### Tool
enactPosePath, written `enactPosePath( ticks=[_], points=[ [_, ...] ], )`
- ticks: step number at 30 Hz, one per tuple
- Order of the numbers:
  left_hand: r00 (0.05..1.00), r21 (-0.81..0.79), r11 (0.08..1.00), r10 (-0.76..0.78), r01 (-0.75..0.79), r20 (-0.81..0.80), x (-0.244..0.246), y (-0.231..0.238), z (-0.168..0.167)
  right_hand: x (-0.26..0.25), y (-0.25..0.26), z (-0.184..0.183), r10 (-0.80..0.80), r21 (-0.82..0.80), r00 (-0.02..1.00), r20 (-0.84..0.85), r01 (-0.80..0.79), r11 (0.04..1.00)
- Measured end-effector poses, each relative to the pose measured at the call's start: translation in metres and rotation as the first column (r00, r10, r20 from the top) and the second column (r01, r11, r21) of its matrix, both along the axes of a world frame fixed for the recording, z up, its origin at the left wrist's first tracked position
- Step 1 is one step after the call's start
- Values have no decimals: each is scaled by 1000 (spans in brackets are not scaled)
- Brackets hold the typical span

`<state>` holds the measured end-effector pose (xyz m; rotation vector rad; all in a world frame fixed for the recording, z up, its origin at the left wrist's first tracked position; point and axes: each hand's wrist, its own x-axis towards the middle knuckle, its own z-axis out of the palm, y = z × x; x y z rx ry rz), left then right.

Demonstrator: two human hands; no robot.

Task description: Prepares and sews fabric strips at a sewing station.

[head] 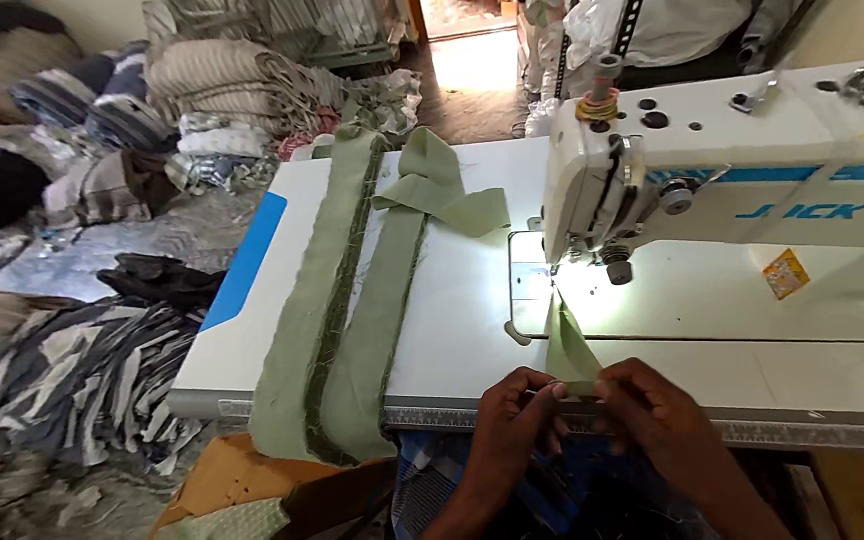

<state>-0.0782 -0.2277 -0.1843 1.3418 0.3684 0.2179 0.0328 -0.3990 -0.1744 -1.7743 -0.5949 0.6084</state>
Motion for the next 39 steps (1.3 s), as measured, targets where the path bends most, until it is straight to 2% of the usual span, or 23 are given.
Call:
enactPosePath(
  ticks=[2,3,4,6,8,9,11,13,17,18,21,22,24,26,27,29,31,33,35,39],
  points=[
    [999,9,1000,30,-30,-18,-1,1,3,0,5,6,-56,22,990,-133,59,998],
    [998,10,999,49,-49,-31,-1,0,4,0,7,7,-82,13,986,-143,85,996],
    [997,8,997,71,-70,-43,1,-1,5,0,9,5,-108,7,989,-105,109,994],
    [992,-18,993,114,-115,-61,5,-4,4,3,9,-6,-98,2,987,128,99,995],
    [991,-154,979,130,-134,-38,8,-3,3,10,6,-18,23,-18,908,419,-18,1000],
    [991,-263,956,132,-131,-12,9,-2,3,12,5,-21,75,-18,867,493,-76,997],
    [992,-443,892,122,-93,38,11,1,4,13,6,-22,120,8,854,507,-144,990],
    [995,-509,859,89,-55,43,16,3,6,13,5,-19,115,61,886,450,-159,985],
    [996,-372,928,-57,26,-74,25,6,11,19,-3,-16,132,25,908,398,-155,988],
    [995,-343,939,-60,30,-77,25,6,13,18,-4,-12,121,-6,935,334,-126,992],
    [999,-288,956,-54,51,-2,25,3,14,11,-4,15,-3,-123,999,-37,-2,992],
    [997,-263,962,-78,80,18,25,3,13,12,-4,22,-42,-147,993,-109,25,989],
    [989,-246,959,-144,144,19,25,4,12,14,-5,29,-84,-157,986,-141,62,986],
    [983,-285,944,-181,167,-24,26,1,13,11,-5,26,-80,-185,997,-14,76,980],
    [984,-324,935,-170,144,-51,26,-3,15,6,-6,19,-64,-195,985,163,96,976],
    [986,-350,931,-140,99,-93,24,-9,20,-7,-5,-2,-70,-136,829,555,173,975],
    [988,-296,952,-112,75,-109,20,-11,22,-15,-4,-12,-63,-88,720,691,170,982],
    [989,-179,982,-88,65,-122,17,-12,21,-20,-2,-15,-65,-60,709,702,151,987],
    [987,-84,995,-70,58,-147,14,-14,19,-25,3,-12,-98,-65,769,632,179,982],
    [983,-45,998,-54,47,-175,13,-20,17,-24,6,1,-168,-228,883,438,290,929]
  ],
)
